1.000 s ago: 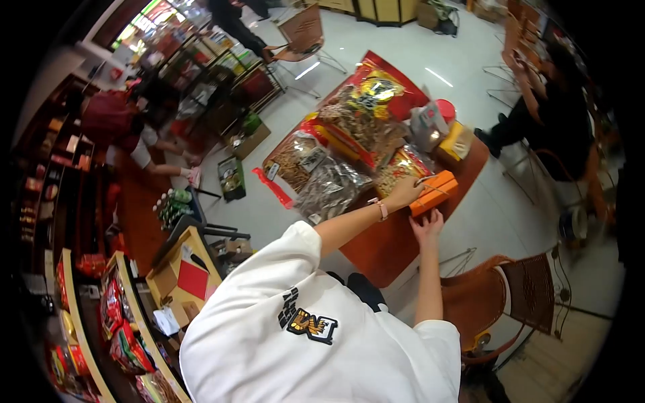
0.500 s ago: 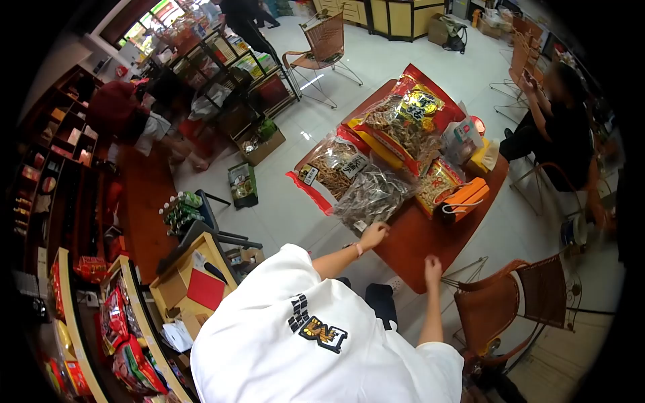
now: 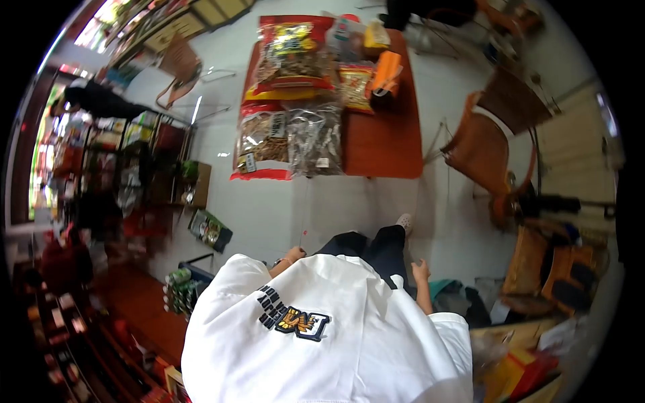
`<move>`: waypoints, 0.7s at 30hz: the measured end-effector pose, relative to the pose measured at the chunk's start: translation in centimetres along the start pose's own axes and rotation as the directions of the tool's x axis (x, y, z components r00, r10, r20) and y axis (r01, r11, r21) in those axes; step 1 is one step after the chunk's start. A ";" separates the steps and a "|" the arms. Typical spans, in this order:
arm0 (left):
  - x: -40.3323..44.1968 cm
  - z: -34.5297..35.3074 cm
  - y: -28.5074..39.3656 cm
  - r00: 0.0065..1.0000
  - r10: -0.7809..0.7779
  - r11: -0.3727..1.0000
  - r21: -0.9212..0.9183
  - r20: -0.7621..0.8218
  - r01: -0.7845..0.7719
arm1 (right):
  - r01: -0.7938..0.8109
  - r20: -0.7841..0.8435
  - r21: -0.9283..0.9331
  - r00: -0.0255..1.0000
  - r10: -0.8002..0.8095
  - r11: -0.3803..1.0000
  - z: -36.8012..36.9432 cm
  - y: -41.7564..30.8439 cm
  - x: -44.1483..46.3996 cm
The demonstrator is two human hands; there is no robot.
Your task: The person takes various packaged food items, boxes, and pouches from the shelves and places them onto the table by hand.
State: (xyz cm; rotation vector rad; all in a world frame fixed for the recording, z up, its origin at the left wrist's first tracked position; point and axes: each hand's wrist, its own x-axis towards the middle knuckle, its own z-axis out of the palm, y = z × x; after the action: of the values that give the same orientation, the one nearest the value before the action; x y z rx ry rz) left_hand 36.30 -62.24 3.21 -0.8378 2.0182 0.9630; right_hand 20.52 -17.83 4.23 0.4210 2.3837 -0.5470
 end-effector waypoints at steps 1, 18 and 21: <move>0.5 0.0 0.0 1.000 0.017 0.999 0.038 0.026 -0.018 | -0.046 -0.053 0.032 0.997 0.048 0.998 -0.2 1.3 -1.3; 7.0 6.7 33.2 0.904 0.350 0.911 0.136 0.245 -0.389 | -0.462 -0.086 0.714 0.688 0.721 0.526 3.0 16.6 -12.3; 7.4 13.2 40.0 0.746 0.518 0.749 0.200 0.417 -0.632 | -0.440 -0.222 0.745 0.546 0.808 0.501 6.7 20.1 -11.9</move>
State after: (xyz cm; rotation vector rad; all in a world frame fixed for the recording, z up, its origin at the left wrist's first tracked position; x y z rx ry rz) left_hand 5.32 -32.85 5.17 0.1789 2.0766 0.9685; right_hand 41.38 -5.59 1.84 1.9752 2.1768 -0.9048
